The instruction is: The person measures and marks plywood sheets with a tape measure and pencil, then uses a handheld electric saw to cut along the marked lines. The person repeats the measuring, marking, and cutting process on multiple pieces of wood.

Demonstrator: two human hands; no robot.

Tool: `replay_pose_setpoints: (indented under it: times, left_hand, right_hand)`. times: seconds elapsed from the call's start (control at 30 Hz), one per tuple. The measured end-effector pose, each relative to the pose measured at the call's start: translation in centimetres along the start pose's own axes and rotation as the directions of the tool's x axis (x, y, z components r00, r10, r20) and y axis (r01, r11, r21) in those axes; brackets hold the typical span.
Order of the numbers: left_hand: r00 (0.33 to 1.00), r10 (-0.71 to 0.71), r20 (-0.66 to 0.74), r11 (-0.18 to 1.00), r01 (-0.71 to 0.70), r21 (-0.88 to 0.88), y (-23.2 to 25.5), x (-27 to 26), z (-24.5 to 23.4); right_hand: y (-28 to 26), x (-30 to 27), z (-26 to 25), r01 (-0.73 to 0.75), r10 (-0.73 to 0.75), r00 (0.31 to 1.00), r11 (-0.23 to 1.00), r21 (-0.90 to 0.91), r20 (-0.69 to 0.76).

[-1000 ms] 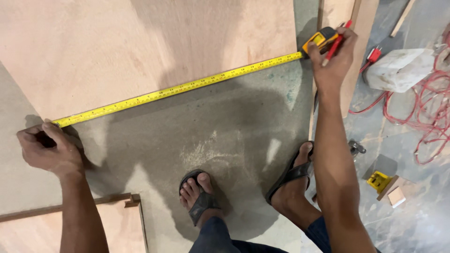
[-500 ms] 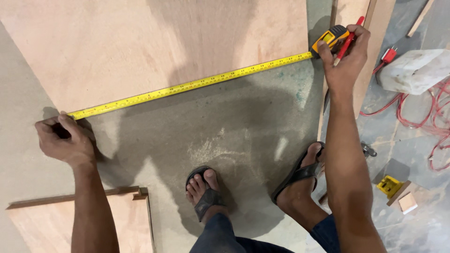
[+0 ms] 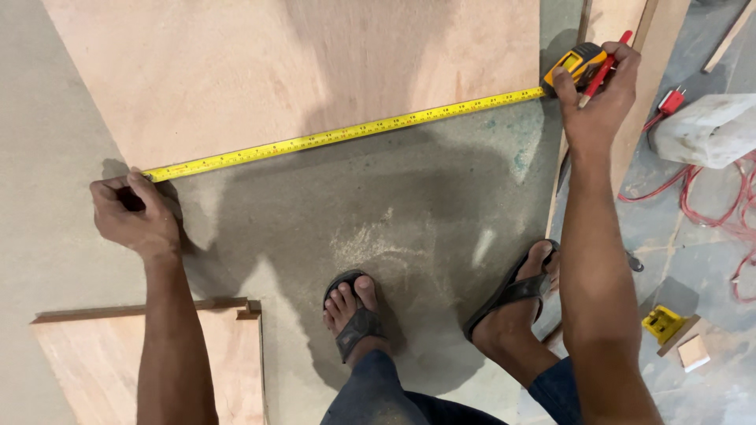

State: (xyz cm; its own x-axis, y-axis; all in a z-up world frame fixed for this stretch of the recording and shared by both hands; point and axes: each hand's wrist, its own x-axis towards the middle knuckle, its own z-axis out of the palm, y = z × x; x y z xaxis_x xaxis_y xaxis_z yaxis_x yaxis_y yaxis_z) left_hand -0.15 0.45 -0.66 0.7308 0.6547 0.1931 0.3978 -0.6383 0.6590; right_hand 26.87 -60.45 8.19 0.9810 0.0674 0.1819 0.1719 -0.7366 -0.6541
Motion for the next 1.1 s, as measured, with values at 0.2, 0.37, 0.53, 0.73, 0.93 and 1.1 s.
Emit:
replay_pose_setpoints:
  times: [0.2, 0.37, 0.53, 0.73, 0.93, 1.1]
  left_hand:
    - [0.998, -0.065, -0.001, 0.998, 0.065, -0.02, 0.4, 0.1, 0.0]
    - [0.998, -0.069, -0.012, 0.998, 0.069, -0.004, 0.6, 0.2, 0.0]
    - [0.999, -0.008, -0.036, 0.998, 0.011, 0.07, 0.8, 0.4, 0.2]
    - [0.996, -0.067, -0.067, 0.998, 0.067, 0.003, 2.6, 0.7, -0.2]
    - [0.972, -0.221, -0.083, 0.975, 0.22, -0.027, 4.6, 1.0, 0.0]
    - [0.975, -0.21, -0.073, 0.977, 0.211, 0.003, 4.0, 1.3, -0.1]
  right_hand:
    - [0.0, 0.5, -0.3, 0.061, -0.058, 0.997, 0.995, -0.083, 0.042]
    - [1.1, 1.0, -0.7, 0.154, -0.142, 0.987, 0.972, -0.176, 0.078]
    - [2.8, 1.4, -0.5, 0.147, -0.129, 0.986, 0.97, -0.191, 0.103]
    - [-2.8, 1.7, 1.0, 0.343, -0.357, 0.934, 0.87, -0.354, 0.027]
    - [-12.5, 0.0, 6.2, 0.098, -0.108, 0.994, 0.969, 0.228, 0.03]
    - [-20.4, -3.9, 13.4, -0.08, -0.179, 0.905, 0.819, 0.568, 0.385]
